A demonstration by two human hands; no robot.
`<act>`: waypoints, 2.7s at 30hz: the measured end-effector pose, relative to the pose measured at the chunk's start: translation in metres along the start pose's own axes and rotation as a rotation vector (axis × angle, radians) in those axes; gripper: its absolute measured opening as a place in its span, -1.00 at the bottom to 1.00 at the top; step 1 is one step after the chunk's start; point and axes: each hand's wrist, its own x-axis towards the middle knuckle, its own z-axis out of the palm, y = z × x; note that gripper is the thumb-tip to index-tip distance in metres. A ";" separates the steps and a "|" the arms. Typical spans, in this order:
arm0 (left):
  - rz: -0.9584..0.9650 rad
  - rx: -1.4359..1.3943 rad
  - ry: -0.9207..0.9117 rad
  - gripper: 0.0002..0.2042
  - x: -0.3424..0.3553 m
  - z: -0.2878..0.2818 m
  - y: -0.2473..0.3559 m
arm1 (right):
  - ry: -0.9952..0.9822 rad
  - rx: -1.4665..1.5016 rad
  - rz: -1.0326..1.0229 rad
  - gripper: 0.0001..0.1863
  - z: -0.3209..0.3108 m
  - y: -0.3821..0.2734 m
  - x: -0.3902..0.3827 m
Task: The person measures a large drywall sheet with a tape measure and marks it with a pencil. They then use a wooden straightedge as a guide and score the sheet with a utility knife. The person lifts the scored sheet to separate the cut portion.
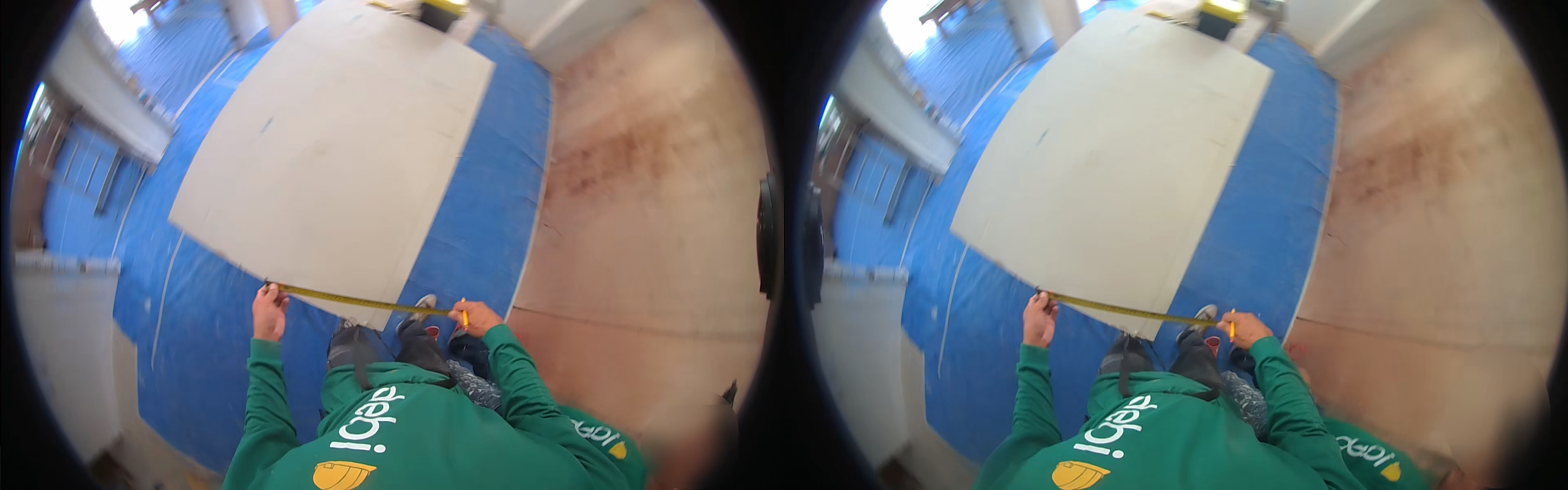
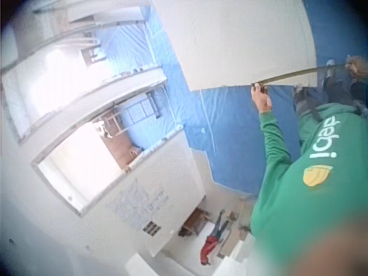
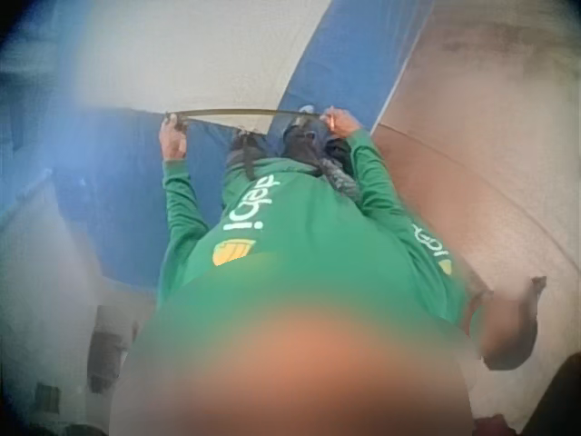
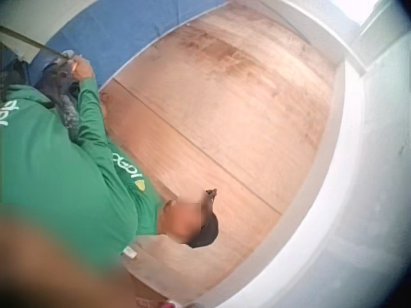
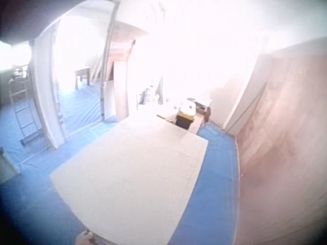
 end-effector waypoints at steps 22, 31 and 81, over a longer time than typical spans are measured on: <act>0.113 0.337 0.856 -0.71 -0.131 -0.103 -0.031 | -0.162 -0.675 -0.696 -0.71 -0.121 -0.269 0.211; 0.130 0.250 1.027 -0.73 -0.116 -0.068 -0.071 | -0.141 -0.759 -0.785 -0.71 -0.142 -0.290 0.247; 0.532 0.751 0.445 -0.69 0.124 0.536 -0.049 | -0.040 -0.792 -0.634 -0.51 -0.515 -0.150 0.566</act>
